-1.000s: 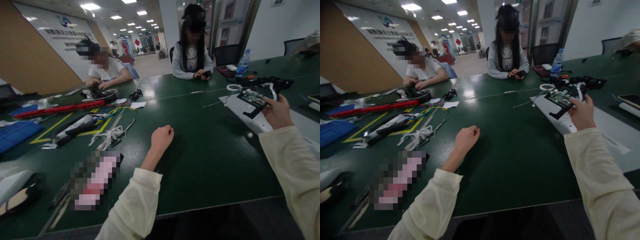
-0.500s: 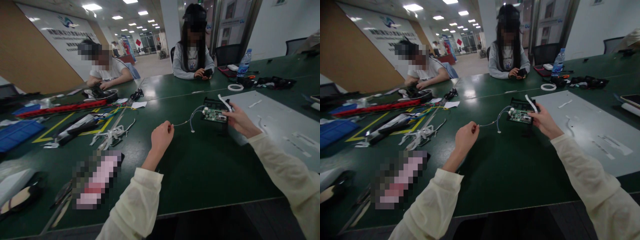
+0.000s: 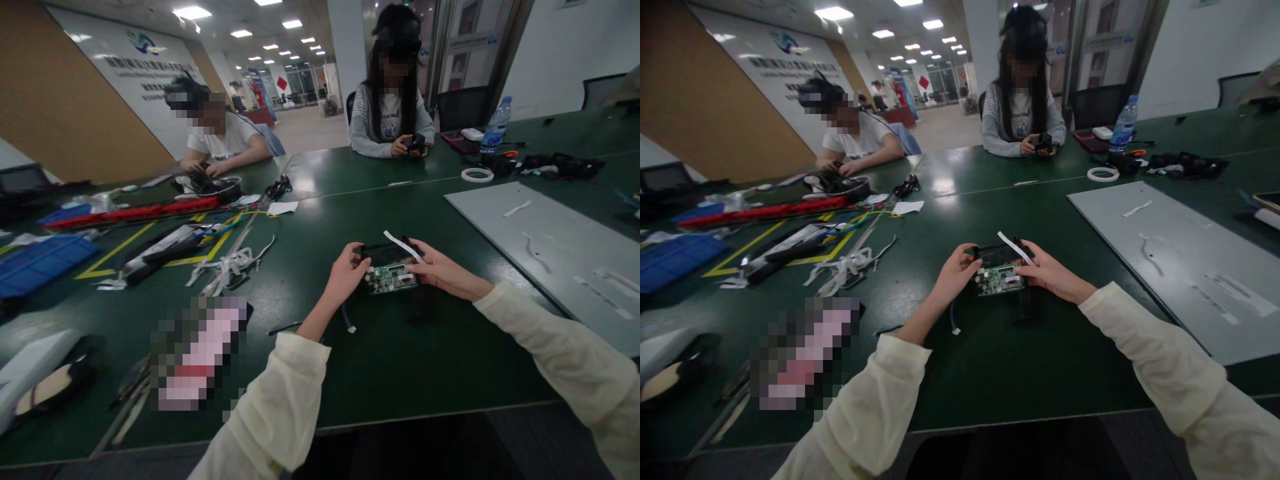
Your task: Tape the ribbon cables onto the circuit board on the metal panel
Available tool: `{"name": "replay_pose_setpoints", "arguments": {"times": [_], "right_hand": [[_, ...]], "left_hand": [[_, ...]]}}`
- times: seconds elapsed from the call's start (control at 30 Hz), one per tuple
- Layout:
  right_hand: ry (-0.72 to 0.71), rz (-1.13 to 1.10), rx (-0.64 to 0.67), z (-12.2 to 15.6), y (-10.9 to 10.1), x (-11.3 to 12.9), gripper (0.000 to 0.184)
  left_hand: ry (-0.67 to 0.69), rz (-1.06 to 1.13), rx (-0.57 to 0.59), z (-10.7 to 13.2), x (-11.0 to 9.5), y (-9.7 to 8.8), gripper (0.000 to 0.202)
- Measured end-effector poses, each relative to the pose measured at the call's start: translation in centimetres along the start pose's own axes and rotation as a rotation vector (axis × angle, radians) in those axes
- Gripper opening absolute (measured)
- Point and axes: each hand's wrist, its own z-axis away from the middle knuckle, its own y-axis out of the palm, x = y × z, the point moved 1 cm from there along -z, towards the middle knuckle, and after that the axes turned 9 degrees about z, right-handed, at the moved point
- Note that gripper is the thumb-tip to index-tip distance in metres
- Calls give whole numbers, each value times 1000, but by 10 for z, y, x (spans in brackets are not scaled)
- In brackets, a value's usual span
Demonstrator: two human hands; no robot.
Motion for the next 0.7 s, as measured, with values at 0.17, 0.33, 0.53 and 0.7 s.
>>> {"name": "replay_pose_setpoints", "arguments": {"times": [0.17,0.33,0.53,0.7], "right_hand": [[14,72,-48,-7,-18,-8,59],[9,102,-66,-9,-21,-12,50],[-137,813,-418,-3,-45,8,35],[-233,1359,-1098,31,-122,37,22]], "left_hand": [[-67,103,-58,-3,5,-1,39],[-102,216,-34,-2,2,-4,41],[-152,232,-36,-1,2,-6,41],[-162,212,-36,-2,1,-6,39]]}}
